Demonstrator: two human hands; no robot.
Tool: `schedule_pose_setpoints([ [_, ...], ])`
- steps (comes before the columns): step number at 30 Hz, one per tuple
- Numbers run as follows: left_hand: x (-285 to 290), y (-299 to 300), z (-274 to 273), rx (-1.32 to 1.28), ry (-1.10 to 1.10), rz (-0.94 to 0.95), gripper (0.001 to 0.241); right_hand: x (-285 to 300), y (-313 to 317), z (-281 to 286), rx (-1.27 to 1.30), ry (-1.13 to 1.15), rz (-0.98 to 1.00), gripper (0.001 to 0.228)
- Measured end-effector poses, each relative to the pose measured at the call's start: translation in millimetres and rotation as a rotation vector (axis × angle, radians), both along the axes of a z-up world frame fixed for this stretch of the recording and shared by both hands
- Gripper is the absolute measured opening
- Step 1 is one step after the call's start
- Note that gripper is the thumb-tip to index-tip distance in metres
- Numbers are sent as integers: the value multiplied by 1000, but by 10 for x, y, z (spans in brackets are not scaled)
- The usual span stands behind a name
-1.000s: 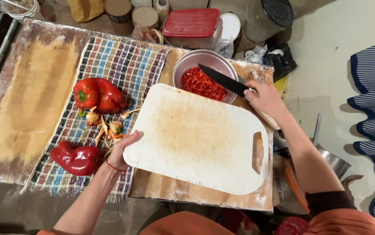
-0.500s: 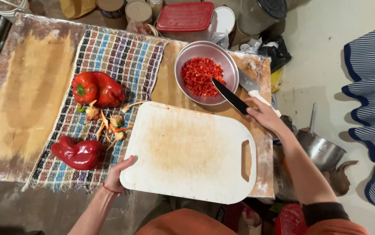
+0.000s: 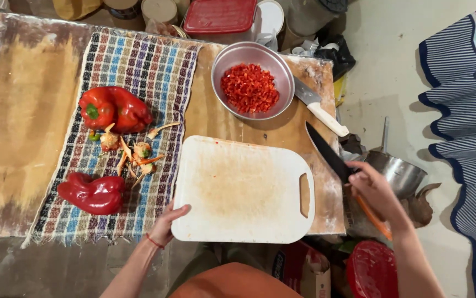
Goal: Dicing red bell peppers on a cutting board using a kitchen knife.
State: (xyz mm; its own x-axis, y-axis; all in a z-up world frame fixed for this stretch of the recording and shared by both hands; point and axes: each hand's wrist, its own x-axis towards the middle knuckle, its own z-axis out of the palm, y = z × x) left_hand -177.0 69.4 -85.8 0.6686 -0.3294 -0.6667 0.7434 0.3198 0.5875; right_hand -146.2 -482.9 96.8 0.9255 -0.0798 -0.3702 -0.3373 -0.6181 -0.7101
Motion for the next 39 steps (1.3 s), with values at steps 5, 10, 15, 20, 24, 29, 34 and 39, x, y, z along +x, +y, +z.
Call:
schedule_pose_setpoints([
  [5,33,-192,-117,-98,-7,-5,71,-347,447,-292,101,27,-29,43],
  [10,94,-271,-456,-132,-36,62,71,-527,675,-681,261,39,16,47],
  [15,170,-22,120,1018,-532,-347,33,-507,1077,-817,316,-54,105,58],
  [20,91,492,966,1448,-700,-99,32,-341,1347,-1107,342,-29,135,59],
  [24,131,1061,1352,1806,-1051,-199,90,-181,1679,-1170,405,-77,215,53],
  [29,377,1467,1356,1682,-1065,-640,116,-64,2296,-715,329,-47,299,51],
  [34,618,1602,1274,1522,-1126,-860,101,-63,2761,-466,190,125,281,51],
  [39,620,1628,1331,1493,-1122,-860,91,-245,2862,-488,203,-199,329,44],
])
